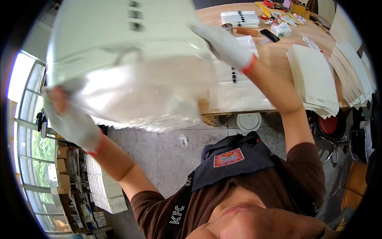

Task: The person repeatedly picks up sheets of paper, places them into clear plastic sleeves, and stacks the filled sleeves on the table. The task continues with a steady rhythm, handling one sheet at a time.

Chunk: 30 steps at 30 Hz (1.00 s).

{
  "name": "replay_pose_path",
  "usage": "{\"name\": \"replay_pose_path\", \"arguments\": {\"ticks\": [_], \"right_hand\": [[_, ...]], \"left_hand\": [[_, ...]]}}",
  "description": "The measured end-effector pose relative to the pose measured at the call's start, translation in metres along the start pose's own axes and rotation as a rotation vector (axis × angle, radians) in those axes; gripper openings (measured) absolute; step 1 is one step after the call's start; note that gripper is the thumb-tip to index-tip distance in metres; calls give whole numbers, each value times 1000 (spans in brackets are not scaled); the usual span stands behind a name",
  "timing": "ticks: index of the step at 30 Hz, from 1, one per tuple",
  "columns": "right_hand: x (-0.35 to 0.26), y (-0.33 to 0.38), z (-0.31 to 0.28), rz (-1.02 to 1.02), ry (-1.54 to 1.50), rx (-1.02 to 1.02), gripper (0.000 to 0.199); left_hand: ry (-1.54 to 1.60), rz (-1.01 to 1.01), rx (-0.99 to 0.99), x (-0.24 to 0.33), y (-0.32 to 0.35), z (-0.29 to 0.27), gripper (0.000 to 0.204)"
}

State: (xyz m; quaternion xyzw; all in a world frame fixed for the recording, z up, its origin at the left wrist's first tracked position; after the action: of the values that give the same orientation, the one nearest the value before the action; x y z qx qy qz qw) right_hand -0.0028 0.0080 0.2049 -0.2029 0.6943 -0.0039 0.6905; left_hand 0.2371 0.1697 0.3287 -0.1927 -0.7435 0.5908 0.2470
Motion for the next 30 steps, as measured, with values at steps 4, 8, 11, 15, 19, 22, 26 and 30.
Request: {"name": "replay_pose_path", "arguments": {"ticks": [4, 8, 11, 15, 19, 22, 26, 30], "right_hand": [[-62, -79, 62, 107, -90, -223, 50], [-78, -86, 84, 161, 122, -470, 46], [-56, -86, 46, 161, 71, -518, 48], [-29, -27, 8, 212, -33, -593, 42], [49, 49, -48, 392, -84, -396, 38], [129, 116, -81, 534, -212, -117, 36], [190, 192, -86, 742, -320, -6, 30], [223, 239, -82, 880, -424, 54, 31]], "left_hand": [[-103, -134, 195, -90, -52, -47, 37], [-515, -428, -250, -167, -24, -112, 35], [-873, -97, -377, -131, 31, -54, 33], [-585, 494, 4, -75, 138, -22, 37], [423, 253, -388, -12, 264, 94, 25], [443, -13, -854, -3, 316, 228, 32], [256, -129, -1328, -38, 380, 297, 15], [334, -229, -1442, -49, 379, 316, 15]]}}
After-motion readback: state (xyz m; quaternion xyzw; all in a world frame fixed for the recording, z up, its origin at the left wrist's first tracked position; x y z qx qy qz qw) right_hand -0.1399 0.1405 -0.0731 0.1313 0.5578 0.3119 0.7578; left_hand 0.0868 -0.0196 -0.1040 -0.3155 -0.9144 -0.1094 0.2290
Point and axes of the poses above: each hand's wrist, its own y-axis away from the middle knuckle, its own z-axis out of the palm, x = y × z, the point moved 1 cm from there along -y, towards the middle knuckle, and after that the axes turned 11 degrees about z, right-handed, at the moved point
